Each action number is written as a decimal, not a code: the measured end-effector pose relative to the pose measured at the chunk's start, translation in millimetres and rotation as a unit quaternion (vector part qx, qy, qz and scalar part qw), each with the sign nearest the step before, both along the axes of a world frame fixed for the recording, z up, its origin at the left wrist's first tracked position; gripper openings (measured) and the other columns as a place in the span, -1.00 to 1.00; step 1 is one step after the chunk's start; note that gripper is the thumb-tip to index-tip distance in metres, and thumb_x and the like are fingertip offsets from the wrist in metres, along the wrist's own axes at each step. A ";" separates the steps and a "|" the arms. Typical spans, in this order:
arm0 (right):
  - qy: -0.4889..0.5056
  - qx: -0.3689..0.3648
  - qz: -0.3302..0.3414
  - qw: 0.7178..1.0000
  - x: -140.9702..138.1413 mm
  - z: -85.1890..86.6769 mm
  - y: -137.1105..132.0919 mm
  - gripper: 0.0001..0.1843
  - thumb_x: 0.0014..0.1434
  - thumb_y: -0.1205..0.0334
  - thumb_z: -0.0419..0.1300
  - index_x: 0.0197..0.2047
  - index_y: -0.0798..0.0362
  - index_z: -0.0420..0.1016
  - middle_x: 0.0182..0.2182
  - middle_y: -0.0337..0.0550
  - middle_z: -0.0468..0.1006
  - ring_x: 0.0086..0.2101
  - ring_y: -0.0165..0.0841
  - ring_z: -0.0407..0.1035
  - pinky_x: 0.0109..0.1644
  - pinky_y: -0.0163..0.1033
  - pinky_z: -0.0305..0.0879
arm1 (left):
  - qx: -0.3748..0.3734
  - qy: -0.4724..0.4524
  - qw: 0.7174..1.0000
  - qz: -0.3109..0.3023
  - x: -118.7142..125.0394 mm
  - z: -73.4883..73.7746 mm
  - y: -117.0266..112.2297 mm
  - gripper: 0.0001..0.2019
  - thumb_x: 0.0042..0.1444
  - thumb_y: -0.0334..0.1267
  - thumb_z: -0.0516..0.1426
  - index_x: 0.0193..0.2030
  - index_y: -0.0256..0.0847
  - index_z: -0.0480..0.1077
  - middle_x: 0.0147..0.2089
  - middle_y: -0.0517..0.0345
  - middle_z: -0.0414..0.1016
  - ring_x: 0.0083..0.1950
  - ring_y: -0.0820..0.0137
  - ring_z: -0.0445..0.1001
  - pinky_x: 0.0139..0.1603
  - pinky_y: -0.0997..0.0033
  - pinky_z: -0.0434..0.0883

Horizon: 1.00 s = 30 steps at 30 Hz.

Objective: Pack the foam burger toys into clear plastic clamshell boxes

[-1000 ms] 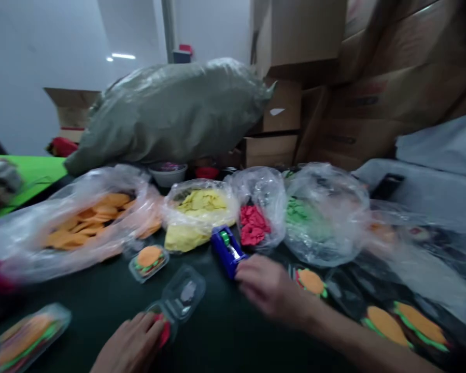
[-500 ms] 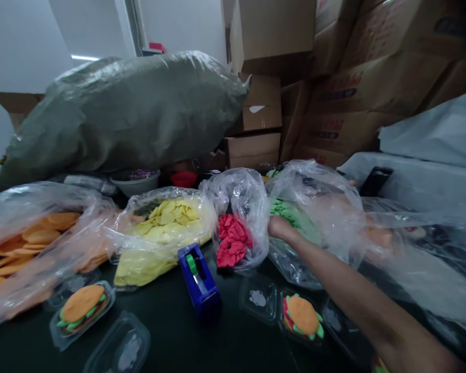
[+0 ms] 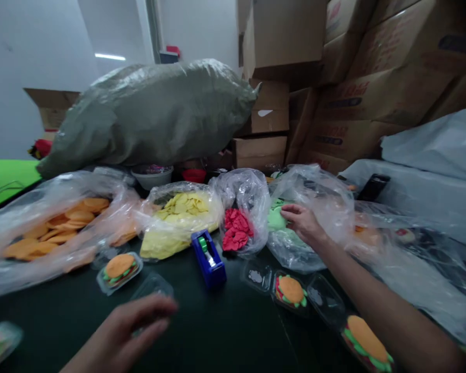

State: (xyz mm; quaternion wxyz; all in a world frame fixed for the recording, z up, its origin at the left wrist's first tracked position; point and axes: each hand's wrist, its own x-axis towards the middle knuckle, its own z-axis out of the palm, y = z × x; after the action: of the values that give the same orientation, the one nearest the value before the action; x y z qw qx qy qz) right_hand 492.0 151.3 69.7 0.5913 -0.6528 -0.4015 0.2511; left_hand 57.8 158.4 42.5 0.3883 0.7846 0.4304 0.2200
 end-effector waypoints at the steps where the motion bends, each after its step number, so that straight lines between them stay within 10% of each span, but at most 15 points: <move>1: 0.016 0.000 0.040 0.999 -23.3 -1.0 -5.3 -0.72 0.09 0.08 0.29 -0.24 0.12 0.44 -0.36 -0.20 0.51 -0.42 -0.39 0.43 -0.35 -0.23 0.43 | -0.084 -0.056 0.995 -0.017 16.5 12.4 -4.7 -0.66 0.04 -0.03 0.17 -0.09 -0.13 0.52 -0.06 0.03 0.57 -0.09 0.19 0.52 -0.12 0.26 0.51; 6: 0.087 -0.022 0.246 0.965 -169.9 -8.6 -15.2 -0.60 -0.14 -0.01 0.36 -0.29 0.04 0.43 -0.36 -0.18 0.56 -0.38 -0.32 0.45 -0.31 -0.19 0.42 | -0.347 -0.268 0.899 -0.018 50.1 35.1 -5.5 -0.51 -0.01 -0.24 0.27 0.09 -0.22 0.33 -0.06 -0.11 0.50 -0.21 0.29 0.54 -0.28 0.33 0.49; 13: -0.047 -0.033 0.393 0.918 -306.8 -30.5 -12.0 -0.84 -0.02 0.21 0.24 -0.35 0.00 0.36 -0.54 -0.30 0.47 -0.51 -0.37 0.36 -0.44 -0.27 0.26 | -0.227 -0.177 0.948 0.133 -63.7 12.4 -5.3 -0.76 -0.05 -0.25 0.26 -0.27 -0.24 0.32 -0.55 0.30 0.38 -0.58 0.53 0.37 -0.51 0.56 0.32; 20: -0.297 -0.069 0.379 0.874 -330.8 -63.4 -13.8 -0.79 -0.02 0.39 0.27 -0.37 0.00 0.31 -0.52 -0.29 0.40 -0.48 -0.34 0.30 -0.38 -0.25 0.11 | -0.124 -0.012 0.984 0.129 -92.1 -29.5 -3.9 -0.89 -0.01 -0.30 0.16 -0.31 -0.23 0.39 -0.50 0.25 0.42 -0.50 0.44 0.39 -0.48 0.48 0.33; 25: -0.384 -0.070 0.384 0.836 -313.4 -60.1 -21.9 -0.87 0.10 0.32 0.22 -0.25 0.02 0.35 -0.31 -0.16 0.46 -0.31 -0.29 0.37 -0.23 -0.23 0.23 | -0.019 0.048 0.994 0.096 -97.8 -28.6 -5.1 -0.77 0.02 -0.30 0.17 -0.14 -0.22 0.45 -0.16 0.09 0.47 -0.13 0.28 0.41 -0.03 0.27 0.35; 30: -0.446 -0.084 0.395 0.799 -322.6 -65.1 -30.1 -0.77 0.13 0.27 0.22 -0.11 0.08 0.42 -0.21 -0.01 0.48 -0.21 -0.15 0.42 -0.19 -0.14 0.32 | 0.126 0.162 0.976 -0.068 -87.8 -22.1 -10.0 -0.56 0.13 -0.22 0.16 0.17 -0.14 0.29 0.12 -0.03 0.33 0.08 0.18 0.30 0.12 0.16 0.29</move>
State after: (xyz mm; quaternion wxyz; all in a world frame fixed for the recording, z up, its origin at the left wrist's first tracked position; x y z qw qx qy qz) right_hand 169.4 121.2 4.6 0.1389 -0.5243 -0.8213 0.1767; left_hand -30.0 148.4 20.4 0.2253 0.8800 0.4018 0.1156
